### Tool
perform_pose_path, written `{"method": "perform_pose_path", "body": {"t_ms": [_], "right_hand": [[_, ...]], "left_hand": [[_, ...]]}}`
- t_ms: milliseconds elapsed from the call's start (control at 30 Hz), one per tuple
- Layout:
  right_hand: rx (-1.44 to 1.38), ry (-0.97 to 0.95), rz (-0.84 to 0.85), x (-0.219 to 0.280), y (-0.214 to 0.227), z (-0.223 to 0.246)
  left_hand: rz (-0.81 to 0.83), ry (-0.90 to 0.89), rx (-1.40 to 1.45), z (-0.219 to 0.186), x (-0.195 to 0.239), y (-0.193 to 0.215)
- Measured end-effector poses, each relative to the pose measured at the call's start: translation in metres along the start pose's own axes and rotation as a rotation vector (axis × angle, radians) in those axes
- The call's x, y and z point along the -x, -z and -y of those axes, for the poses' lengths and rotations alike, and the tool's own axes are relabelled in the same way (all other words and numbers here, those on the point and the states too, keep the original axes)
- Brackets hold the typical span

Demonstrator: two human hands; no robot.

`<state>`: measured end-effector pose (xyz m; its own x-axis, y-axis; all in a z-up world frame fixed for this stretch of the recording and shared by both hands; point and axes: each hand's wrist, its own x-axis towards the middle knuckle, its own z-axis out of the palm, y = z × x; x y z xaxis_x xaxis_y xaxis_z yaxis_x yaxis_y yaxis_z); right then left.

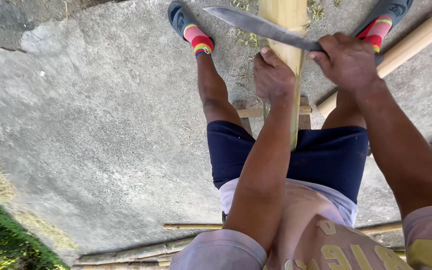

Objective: Scraping the outer green layer off a bamboo pole using a large machete.

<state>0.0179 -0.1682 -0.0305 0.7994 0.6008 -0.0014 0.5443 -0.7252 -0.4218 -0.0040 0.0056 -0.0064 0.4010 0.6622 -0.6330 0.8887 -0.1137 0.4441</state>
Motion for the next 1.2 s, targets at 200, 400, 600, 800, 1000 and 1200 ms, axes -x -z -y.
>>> {"method": "perform_pose_path", "body": {"t_ms": [200, 400, 600, 800, 1000, 1200], "right_hand": [[0.151, -0.111, -0.035, -0.016, 0.001, -0.017], [0.392, 0.033, 0.213, -0.030, 0.035, -0.017], [0.357, -0.104, 0.328, -0.053, 0.043, 0.010], [0.219, -0.128, 0.586, -0.068, 0.038, 0.017], [0.033, -0.283, 0.539, -0.086, 0.044, 0.005], [0.216, -0.147, 0.362, -0.118, 0.067, 0.017]], "left_hand": [[0.002, -0.031, 0.040, 0.016, -0.006, -0.010], [-0.009, -0.047, 0.066, 0.018, -0.008, -0.016], [0.010, -0.053, 0.077, 0.021, -0.008, -0.015], [0.040, -0.036, 0.095, 0.017, -0.007, -0.010], [0.001, -0.078, 0.116, 0.021, -0.007, -0.017], [0.016, -0.066, 0.111, 0.025, -0.011, -0.023]]}}
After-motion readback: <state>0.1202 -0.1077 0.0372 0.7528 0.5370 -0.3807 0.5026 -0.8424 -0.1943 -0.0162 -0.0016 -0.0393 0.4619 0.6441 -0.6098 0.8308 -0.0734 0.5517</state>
